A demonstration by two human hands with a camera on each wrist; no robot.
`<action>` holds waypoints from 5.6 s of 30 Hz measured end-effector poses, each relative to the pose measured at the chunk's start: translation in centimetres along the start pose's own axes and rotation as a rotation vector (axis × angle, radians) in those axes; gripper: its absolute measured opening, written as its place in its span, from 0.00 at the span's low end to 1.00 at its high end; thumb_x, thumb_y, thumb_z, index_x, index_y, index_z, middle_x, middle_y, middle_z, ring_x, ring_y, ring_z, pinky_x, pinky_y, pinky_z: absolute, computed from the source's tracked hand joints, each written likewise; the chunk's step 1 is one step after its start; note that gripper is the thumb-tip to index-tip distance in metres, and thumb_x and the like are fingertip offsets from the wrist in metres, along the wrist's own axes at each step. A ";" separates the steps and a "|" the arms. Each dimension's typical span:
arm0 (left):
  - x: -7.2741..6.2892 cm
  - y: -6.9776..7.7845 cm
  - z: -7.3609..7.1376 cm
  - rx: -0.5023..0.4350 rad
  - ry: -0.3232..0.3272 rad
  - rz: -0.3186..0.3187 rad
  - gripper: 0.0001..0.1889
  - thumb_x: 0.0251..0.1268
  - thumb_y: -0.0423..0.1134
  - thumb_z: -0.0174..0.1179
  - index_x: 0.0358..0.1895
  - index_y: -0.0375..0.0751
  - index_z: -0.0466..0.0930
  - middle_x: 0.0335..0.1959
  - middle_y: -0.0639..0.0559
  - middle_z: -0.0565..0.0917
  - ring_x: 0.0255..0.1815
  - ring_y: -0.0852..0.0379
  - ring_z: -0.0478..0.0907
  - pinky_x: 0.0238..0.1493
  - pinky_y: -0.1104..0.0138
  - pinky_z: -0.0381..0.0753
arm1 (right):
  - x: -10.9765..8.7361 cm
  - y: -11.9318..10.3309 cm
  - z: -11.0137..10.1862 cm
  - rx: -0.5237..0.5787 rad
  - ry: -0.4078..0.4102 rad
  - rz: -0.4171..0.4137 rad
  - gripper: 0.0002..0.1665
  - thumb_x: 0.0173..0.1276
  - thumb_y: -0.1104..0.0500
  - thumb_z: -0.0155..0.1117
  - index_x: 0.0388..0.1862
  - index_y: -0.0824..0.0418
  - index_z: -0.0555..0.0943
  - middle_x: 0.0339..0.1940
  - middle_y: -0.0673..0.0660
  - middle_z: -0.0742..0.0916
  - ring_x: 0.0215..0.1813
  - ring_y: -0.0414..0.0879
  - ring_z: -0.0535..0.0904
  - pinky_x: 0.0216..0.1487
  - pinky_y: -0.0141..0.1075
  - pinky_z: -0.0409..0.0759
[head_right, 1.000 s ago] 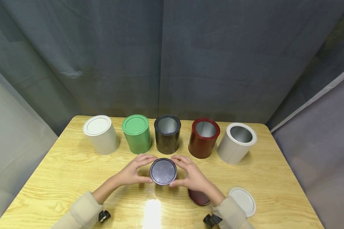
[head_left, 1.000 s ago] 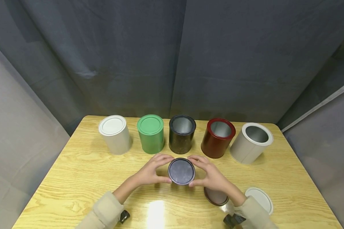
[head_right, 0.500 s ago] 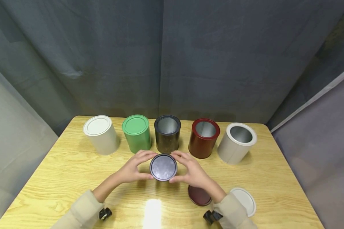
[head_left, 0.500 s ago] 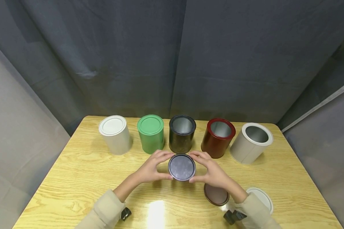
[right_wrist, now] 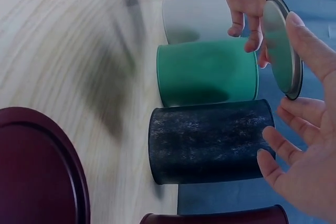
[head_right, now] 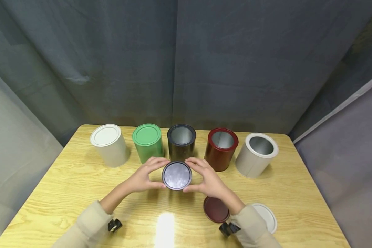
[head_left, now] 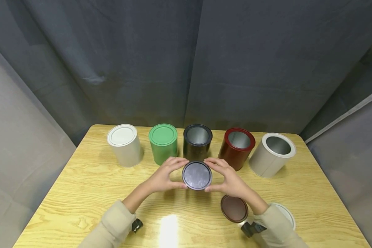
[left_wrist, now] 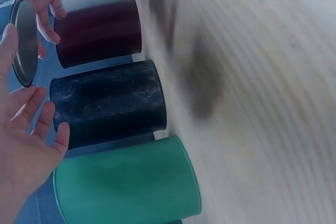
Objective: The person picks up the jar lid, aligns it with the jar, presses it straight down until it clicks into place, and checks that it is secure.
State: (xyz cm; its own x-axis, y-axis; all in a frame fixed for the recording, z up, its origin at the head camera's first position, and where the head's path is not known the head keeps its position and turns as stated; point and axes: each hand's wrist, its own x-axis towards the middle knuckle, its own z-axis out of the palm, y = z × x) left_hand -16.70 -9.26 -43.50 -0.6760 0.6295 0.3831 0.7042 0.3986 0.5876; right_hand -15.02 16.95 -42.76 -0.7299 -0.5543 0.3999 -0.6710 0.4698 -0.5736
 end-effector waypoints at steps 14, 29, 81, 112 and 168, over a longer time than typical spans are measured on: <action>1.3 -0.2 -0.9 -0.005 -0.010 -0.018 0.39 0.39 0.44 0.73 0.60 0.34 0.70 0.58 0.45 0.72 0.58 0.49 0.64 0.58 0.54 0.64 | 1.2 0.2 -0.9 -0.026 0.023 -0.028 0.47 0.36 0.53 0.79 0.57 0.69 0.73 0.57 0.60 0.75 0.59 0.55 0.67 0.54 0.51 0.68; 2.3 -0.6 -1.5 0.014 -0.010 -0.007 0.39 0.40 0.44 0.73 0.60 0.33 0.69 0.59 0.43 0.72 0.57 0.49 0.64 0.57 0.54 0.65 | 2.1 0.8 -1.5 -0.040 0.008 -0.015 0.46 0.39 0.53 0.78 0.58 0.67 0.73 0.58 0.60 0.75 0.59 0.55 0.66 0.52 0.52 0.69; 6.5 -0.8 -4.6 0.053 -0.059 -0.070 0.37 0.49 0.44 0.68 0.63 0.35 0.65 0.62 0.41 0.67 0.61 0.45 0.60 0.60 0.52 0.60 | 6.3 2.2 -4.4 -0.053 -0.033 0.038 0.47 0.45 0.50 0.76 0.62 0.66 0.69 0.62 0.62 0.71 0.63 0.57 0.63 0.58 0.55 0.62; 9.5 -2.3 -6.0 0.064 -0.107 -0.125 0.38 0.50 0.44 0.68 0.65 0.35 0.64 0.63 0.43 0.66 0.60 0.48 0.59 0.60 0.55 0.60 | 9.2 3.9 -6.2 -0.037 -0.091 0.073 0.47 0.46 0.53 0.75 0.63 0.68 0.67 0.62 0.61 0.70 0.64 0.57 0.61 0.59 0.54 0.61; 12.5 -4.3 -5.9 0.221 -0.340 -0.314 0.36 0.56 0.54 0.61 0.66 0.43 0.62 0.66 0.47 0.63 0.60 0.50 0.57 0.53 0.56 0.55 | 11.5 6.8 -6.3 -0.136 -0.295 0.221 0.43 0.51 0.49 0.72 0.62 0.68 0.68 0.64 0.64 0.69 0.61 0.57 0.59 0.59 0.53 0.59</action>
State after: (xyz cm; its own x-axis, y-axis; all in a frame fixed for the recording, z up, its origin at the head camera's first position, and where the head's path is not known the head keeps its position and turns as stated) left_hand -29.46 -7.04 -37.05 -0.7795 0.6232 -0.0628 0.5321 0.7117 0.4586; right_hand -28.82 18.10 -37.50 -0.8035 -0.5937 0.0437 -0.5274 0.6759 -0.5147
